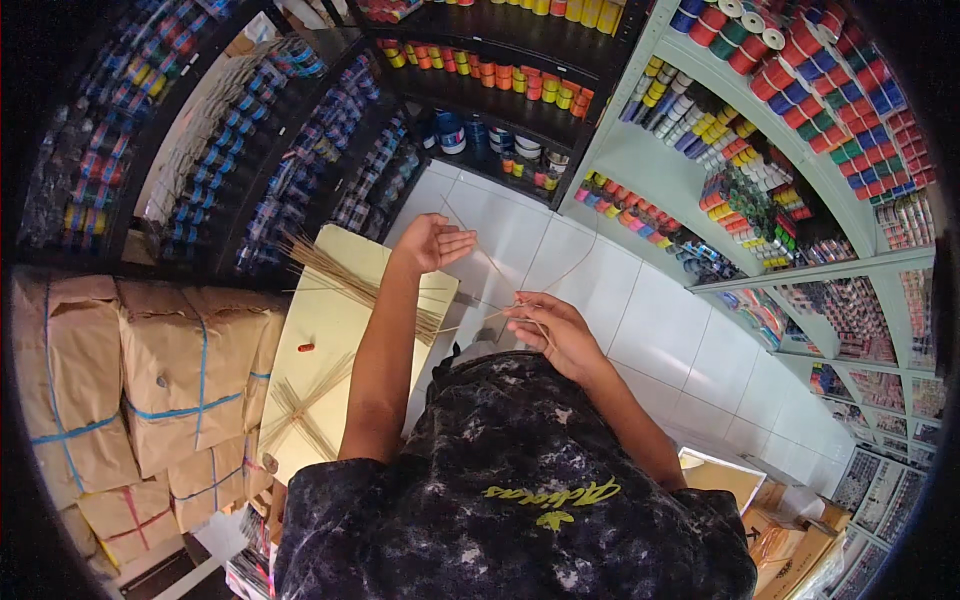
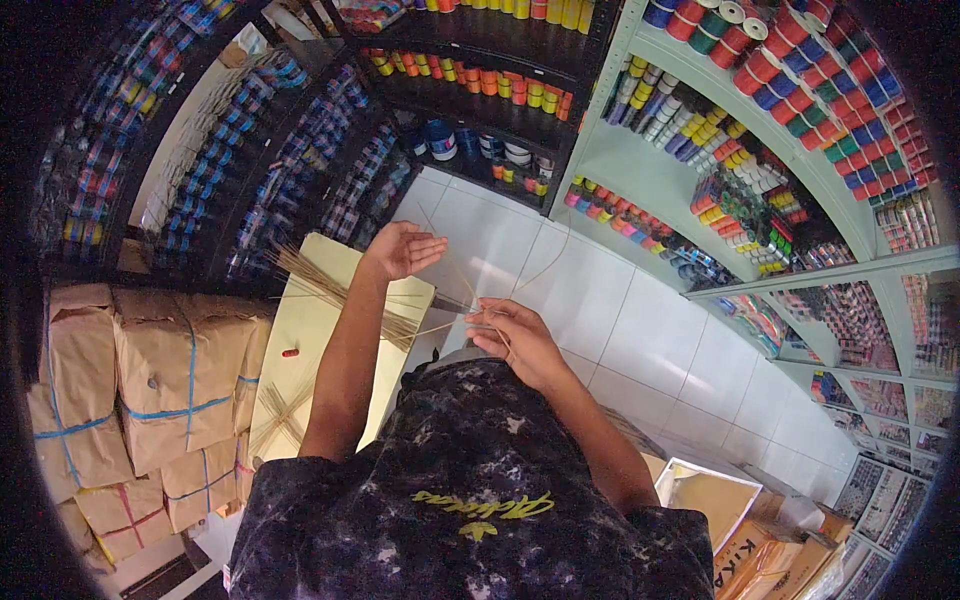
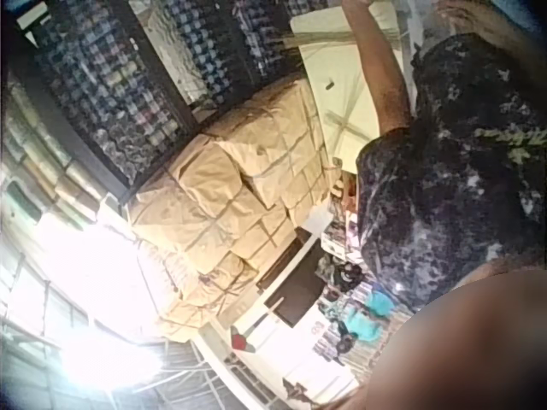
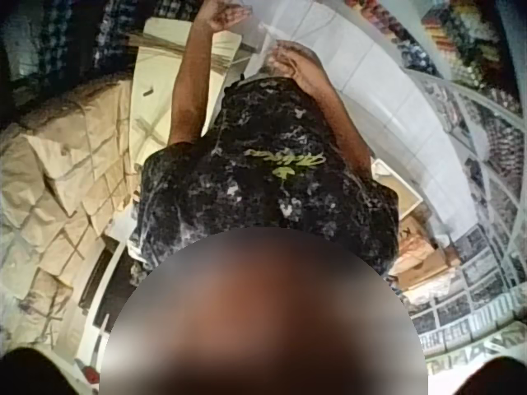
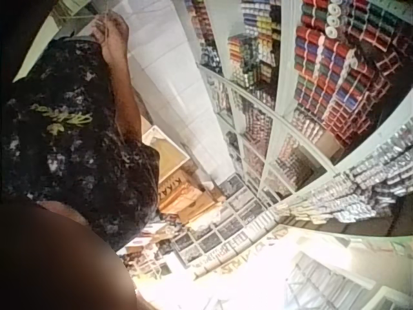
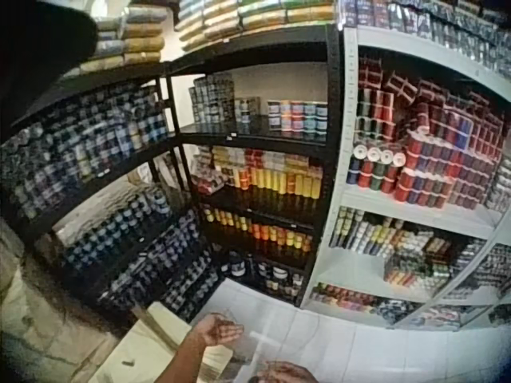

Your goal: Assembling the frame of a kite by tying string to bamboo sticks.

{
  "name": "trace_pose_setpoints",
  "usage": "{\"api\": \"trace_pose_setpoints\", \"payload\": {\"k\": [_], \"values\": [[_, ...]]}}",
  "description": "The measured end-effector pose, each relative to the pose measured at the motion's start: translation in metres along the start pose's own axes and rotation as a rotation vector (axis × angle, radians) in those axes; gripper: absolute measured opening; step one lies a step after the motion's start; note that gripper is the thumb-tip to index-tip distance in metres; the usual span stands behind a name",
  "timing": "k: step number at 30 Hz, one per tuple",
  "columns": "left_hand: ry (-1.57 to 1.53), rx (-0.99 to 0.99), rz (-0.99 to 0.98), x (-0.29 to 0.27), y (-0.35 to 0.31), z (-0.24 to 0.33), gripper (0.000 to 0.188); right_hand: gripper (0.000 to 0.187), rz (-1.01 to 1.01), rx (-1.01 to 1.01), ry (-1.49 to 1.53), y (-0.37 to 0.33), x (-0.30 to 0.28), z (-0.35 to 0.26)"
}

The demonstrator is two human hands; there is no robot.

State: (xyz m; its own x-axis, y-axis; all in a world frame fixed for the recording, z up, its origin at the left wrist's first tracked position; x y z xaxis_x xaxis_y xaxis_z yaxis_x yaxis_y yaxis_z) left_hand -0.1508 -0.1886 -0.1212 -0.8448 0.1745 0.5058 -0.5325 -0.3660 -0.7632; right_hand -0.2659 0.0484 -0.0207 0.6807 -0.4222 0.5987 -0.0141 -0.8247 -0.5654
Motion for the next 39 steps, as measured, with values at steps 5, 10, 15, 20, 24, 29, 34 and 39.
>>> {"api": "trace_pose_setpoints", "payload": {"k": [5, 10, 15, 20, 24, 29, 34, 39], "values": [[0.065, -0.018, 0.081, -0.004, 0.0, 0.001, 0.042, 0.031, 0.009, -0.006, -0.016, 0.0, 0.001, -0.002], [0.289, 0.06, 0.189, -0.024, -0.008, 0.018, 0.037, 0.031, 0.028, -0.053, 0.058, 0.004, -0.003, -0.01], [0.352, 0.125, 0.233, -0.022, -0.023, 0.035, 0.033, 0.031, 0.043, -0.067, 0.172, 0.014, -0.014, -0.009], [0.43, 0.197, 0.201, -0.014, -0.037, 0.045, 0.034, 0.031, 0.043, -0.052, 0.23, 0.02, -0.022, -0.005], [0.582, 0.388, 0.205, 0.014, -0.058, 0.06, 0.035, 0.031, 0.037, -0.047, 0.271, 0.023, -0.024, -0.004], [0.7, 0.472, 0.195, 0.028, -0.07, 0.065, 0.032, 0.033, 0.026, -0.066, 0.217, 0.02, -0.017, -0.007], [0.707, 0.532, 0.112, 0.054, -0.087, 0.062, 0.03, 0.036, 0.023, -0.097, -0.049, 0.006, -0.002, -0.015], [0.686, 0.58, 0.054, 0.068, -0.102, 0.057, 0.027, 0.035, -0.015, -0.098, -0.191, 0.006, 0.001, -0.01]]}}
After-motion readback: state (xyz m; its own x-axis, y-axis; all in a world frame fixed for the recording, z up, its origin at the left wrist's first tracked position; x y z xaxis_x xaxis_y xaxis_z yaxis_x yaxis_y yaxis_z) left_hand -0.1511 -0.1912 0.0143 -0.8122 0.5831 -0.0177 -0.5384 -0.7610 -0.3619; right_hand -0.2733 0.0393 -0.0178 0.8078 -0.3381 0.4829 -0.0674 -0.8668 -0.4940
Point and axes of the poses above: each hand's wrist, its own y-axis towards the middle knuckle, its own x-axis out of the palm, z = x × y, the point moved 8 cm from there along y, towards the middle knuckle, and after that the axes turned 1 degree about z, right-handed, at the moved point
